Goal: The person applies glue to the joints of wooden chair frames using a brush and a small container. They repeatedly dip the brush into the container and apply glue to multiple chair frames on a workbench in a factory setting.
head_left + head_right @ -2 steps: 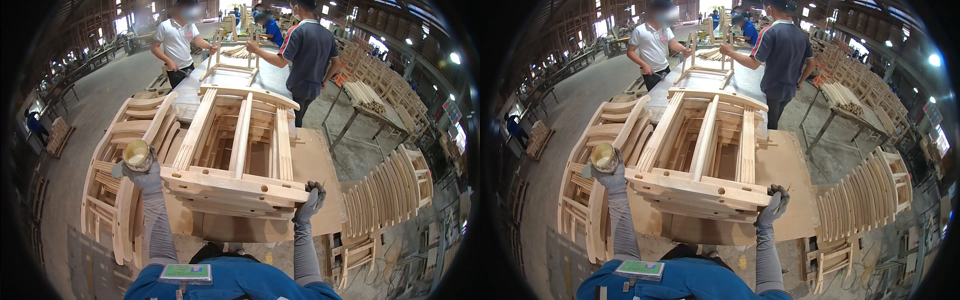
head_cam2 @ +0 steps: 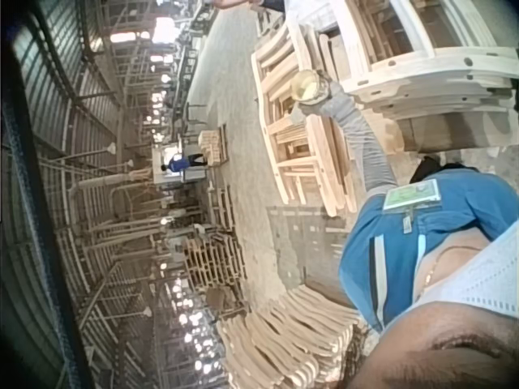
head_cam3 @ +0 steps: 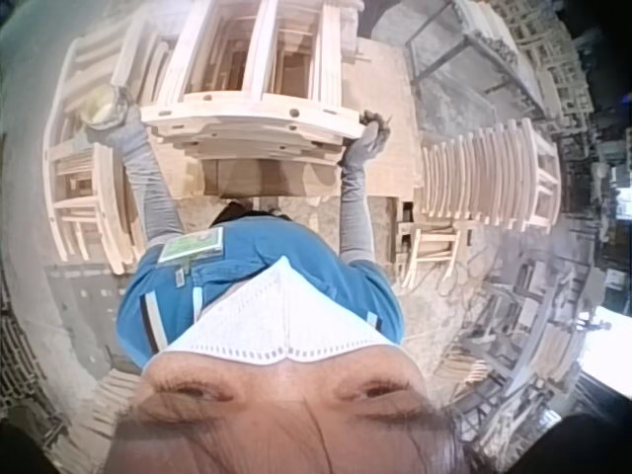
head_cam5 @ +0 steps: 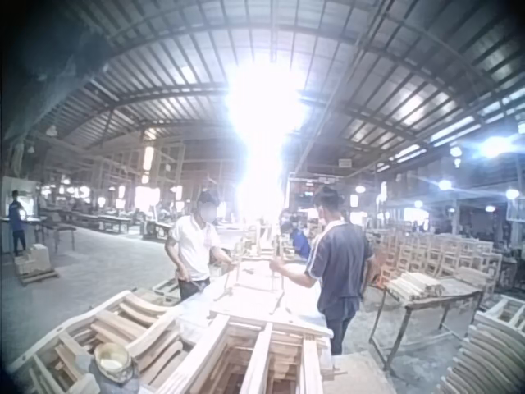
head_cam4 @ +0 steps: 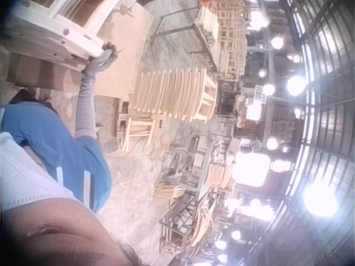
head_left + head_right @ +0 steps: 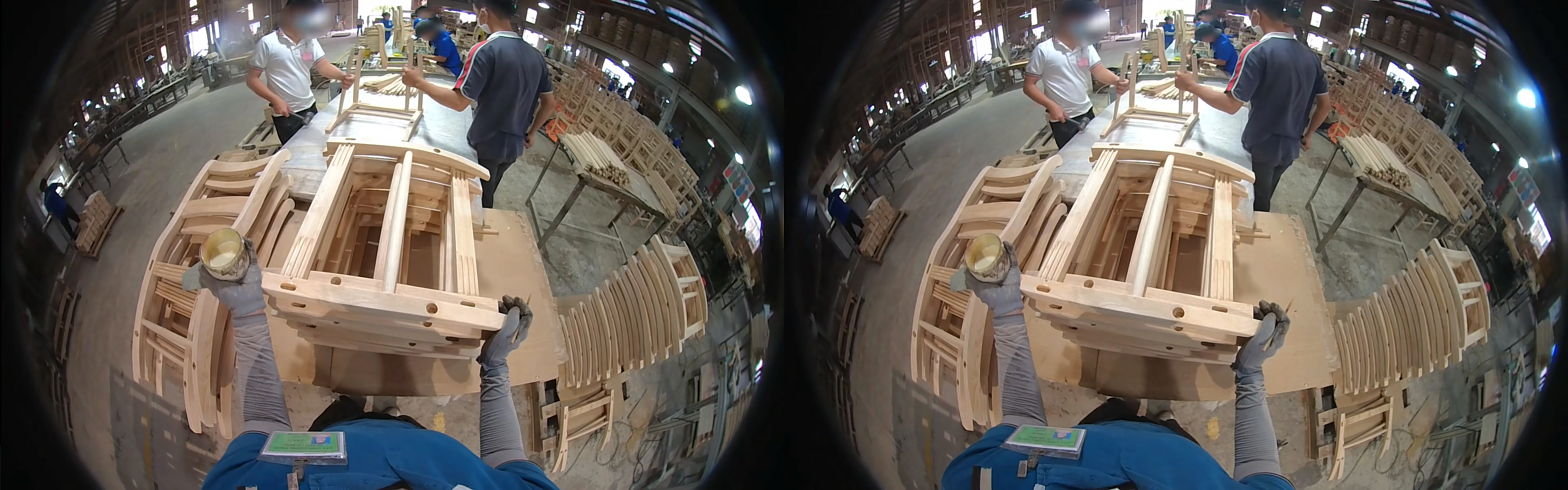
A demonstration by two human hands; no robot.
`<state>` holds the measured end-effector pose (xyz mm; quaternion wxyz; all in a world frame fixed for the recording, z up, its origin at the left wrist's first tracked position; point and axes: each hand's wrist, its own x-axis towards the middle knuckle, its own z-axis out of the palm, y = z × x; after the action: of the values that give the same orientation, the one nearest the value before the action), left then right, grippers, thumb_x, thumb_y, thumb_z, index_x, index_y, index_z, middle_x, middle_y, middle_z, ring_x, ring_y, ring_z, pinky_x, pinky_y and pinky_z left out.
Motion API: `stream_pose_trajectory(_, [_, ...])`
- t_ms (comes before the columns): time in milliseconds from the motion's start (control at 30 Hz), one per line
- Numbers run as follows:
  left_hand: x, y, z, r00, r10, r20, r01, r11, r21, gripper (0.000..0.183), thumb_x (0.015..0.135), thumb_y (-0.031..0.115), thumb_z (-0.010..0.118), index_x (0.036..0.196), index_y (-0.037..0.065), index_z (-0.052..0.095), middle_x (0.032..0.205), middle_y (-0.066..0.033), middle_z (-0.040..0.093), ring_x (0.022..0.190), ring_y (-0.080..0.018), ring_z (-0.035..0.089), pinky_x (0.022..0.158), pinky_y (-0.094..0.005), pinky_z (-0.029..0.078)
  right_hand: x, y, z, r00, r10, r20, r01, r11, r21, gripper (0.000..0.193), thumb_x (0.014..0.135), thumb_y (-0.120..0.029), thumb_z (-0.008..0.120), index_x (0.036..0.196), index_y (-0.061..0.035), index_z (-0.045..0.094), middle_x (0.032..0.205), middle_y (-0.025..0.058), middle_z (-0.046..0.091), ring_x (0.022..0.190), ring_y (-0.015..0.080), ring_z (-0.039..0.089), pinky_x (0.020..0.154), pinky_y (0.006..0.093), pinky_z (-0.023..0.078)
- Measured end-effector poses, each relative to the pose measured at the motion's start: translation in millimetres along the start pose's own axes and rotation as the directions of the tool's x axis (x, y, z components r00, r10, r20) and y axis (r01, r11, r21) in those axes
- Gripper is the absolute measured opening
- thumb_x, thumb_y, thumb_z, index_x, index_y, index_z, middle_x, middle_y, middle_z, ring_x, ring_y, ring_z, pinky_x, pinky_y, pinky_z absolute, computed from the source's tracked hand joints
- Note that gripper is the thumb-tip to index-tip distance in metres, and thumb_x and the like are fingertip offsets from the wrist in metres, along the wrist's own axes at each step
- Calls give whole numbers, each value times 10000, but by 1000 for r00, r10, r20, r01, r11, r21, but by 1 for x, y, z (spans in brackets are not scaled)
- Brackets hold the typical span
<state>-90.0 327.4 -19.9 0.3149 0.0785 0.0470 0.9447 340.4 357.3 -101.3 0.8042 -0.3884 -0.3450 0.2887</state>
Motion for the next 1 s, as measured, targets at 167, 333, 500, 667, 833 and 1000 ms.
stream_pose_trajectory(167, [5, 2, -4, 1000, 27, -7, -27, 999, 37, 386, 870, 395, 508, 1164, 148, 546, 1198, -46, 537, 1110, -273, 496, 918, -520, 445, 0, 1, 0, 1000, 5, 9, -5, 1000, -1, 232, 918, -145, 437, 1085, 8, 487, 998, 153, 587, 858, 210, 573, 795, 339, 481])
stream_pose_trajectory(333, [10, 0, -11, 1000, 25, 7, -25, 999, 40, 423, 853, 462, 523, 1149, 162, 563, 1182, -57, 555, 1080, -285, 514, 899, -518, 448, 0, 3, -3, 1000, -6, 15, 6, 1000, -15, 220, 931, -138, 419, 1081, 9, 485, 1002, 145, 581, 868, 207, 578, 800, 335, 490])
stream_pose_trajectory(500, [15, 6, -19, 994, 94, 64, -103, 982, 161, 417, 854, 460, 522, 1139, 159, 566, 1176, -59, 558, 1076, -286, 518, 909, -522, 440, -1, 1, 1, 1000, -7, 20, 8, 1000, -11, 232, 923, -146, 434, 1088, 8, 487, 1001, 151, 584, 878, 212, 572, 808, 339, 481])
stream_pose_trajectory(667, [2, -2, -6, 997, -17, 79, 20, 999, -29, 396, 861, 273, 567, 1206, 100, 477, 1203, -67, 503, 1099, -242, 492, 902, -490, 477, 0, -1, -1, 1000, -6, -5, 6, 1000, -6, 237, 917, -146, 439, 1090, 8, 487, 1000, 154, 586, 873, 213, 569, 810, 340, 474])
stream_pose_trajectory(833, [10, 7, -18, 975, 95, 202, -130, 977, 169, 501, 794, 127, 663, 1223, 49, 415, 1176, -100, 497, 1048, -217, 511, 868, -421, 514, -2, 0, 3, 1000, 19, 16, -19, 1000, 10, 234, 916, -143, 434, 1086, 8, 488, 997, 153, 586, 857, 212, 568, 803, 341, 471])
stream_pose_trajectory(1000, [11, 5, -19, 987, 78, 142, -90, 993, 80, 477, 813, 150, 648, 1222, 53, 422, 1189, -97, 495, 1077, -222, 494, 873, -439, 509, -1, 0, 1, 1000, 0, 6, 0, 1000, 9, 232, 918, -146, 435, 1084, 6, 490, 996, 149, 585, 857, 213, 568, 801, 345, 471])
